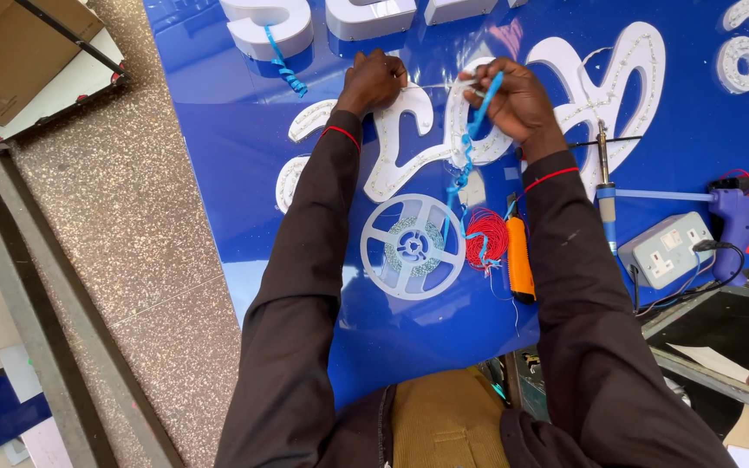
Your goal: The person assembles an LED sign by placing LED strips into white letter-shaped channels on a blue board. They use a utility knife to trim excess strip and a soldering iron to join wires. Tools and materials including a spool of LED strip, wires, and a hot glue gun are visible on the work surface.
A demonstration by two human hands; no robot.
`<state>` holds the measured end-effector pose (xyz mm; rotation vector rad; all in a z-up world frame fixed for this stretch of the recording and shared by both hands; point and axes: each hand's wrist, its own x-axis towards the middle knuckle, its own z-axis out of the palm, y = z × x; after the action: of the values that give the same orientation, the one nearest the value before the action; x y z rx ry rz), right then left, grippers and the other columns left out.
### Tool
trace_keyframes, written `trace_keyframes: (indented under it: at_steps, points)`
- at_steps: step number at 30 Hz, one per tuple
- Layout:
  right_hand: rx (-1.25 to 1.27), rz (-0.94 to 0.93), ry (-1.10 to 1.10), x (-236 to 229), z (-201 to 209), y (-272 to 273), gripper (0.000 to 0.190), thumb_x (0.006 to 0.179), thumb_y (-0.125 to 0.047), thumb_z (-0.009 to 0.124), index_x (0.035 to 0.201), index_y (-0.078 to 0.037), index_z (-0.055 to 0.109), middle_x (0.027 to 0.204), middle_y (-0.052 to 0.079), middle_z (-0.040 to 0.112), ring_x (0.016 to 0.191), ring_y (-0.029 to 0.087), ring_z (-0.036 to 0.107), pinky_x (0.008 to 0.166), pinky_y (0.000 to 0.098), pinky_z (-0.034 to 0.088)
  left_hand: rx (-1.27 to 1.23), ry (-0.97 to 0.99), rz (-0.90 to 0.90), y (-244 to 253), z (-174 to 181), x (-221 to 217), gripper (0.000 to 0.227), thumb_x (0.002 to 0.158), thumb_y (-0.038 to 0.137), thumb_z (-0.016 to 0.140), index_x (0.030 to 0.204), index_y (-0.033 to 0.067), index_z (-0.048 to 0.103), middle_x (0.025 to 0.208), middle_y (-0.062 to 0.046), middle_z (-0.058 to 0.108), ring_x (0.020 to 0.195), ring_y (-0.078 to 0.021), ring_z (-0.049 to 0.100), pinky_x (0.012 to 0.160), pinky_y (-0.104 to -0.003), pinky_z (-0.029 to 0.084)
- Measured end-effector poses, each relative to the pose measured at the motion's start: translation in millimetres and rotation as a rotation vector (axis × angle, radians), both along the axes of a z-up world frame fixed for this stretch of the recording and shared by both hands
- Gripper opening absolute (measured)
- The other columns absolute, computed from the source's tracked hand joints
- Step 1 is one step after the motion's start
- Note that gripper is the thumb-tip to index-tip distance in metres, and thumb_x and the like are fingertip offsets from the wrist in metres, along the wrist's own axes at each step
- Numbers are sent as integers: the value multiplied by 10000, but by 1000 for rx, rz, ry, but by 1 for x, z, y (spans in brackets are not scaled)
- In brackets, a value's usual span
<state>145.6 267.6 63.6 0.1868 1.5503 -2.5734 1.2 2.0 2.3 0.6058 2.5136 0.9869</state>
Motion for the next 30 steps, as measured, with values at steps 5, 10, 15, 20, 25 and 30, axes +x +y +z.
trace_keyframes:
  at_steps: [5, 10, 15, 20, 25, 30]
  points:
    - [-116, -12, 64, 20, 9, 33, 185, 1067, 36, 636, 1097, -144, 660, 1154, 53, 688, 1417, 352, 687, 1061, 442, 668, -15, -13, -19, -2, 6, 3, 331, 1058, 111, 543, 939, 314, 776, 1350, -79, 669, 1348, -437, 512, 1089, -656, 411]
    - [45, -40, 73, 34, 45, 18, 230, 965, -36, 525, 1144, -113, 648, 1060, 44, 603, 801, 229, 646, 675, 381, 556, -27, -9, -32, -5, 7, 0, 348, 1033, 111, 513, 943, 319, 777, 1342, -81, 655, 1368, -452, 499, 1109, -680, 409]
    - [1767, 34, 77, 30, 12, 38, 259, 1098, -122, 612, 1312, -90, 755, 1312, 160, 724, 1185, 490, 598, 924, 646, 466, -33, 19, -50, -4, -3, -5, 269, 1011, 278, 498, 927, 281, 753, 1326, -105, 635, 1358, -477, 497, 1064, -678, 429]
    - [1789, -351, 694, 21, 37, -72, 588, 800, 329, 529, 1246, 3, 731, 1308, 215, 718, 1253, 409, 656, 1027, 489, 571, 9, -22, -10, -6, 10, -1, 232, 1015, 237, 575, 932, 245, 792, 1323, -95, 716, 1450, -510, 461, 1140, -726, 390]
    - [1586, -101, 743, 8, 25, -148, 421, 989, 183, 580, 1340, -48, 605, 1388, 182, 682, 1229, 382, 674, 689, 426, 609, -36, 67, -48, -4, 5, 2, 297, 1125, 317, 586, 1176, 174, 841, 1393, -219, 688, 1351, -598, 535, 1204, -720, 370]
    - [1694, -65, 466, -15, -2, -127, 351, 1004, 27, 760, 1241, -154, 573, 1050, 114, 704, 890, 341, 648, 613, 499, 499, 6, -42, 20, -6, 13, 2, 231, 982, 207, 610, 866, 279, 796, 1144, -41, 814, 1365, -471, 553, 1186, -649, 407]
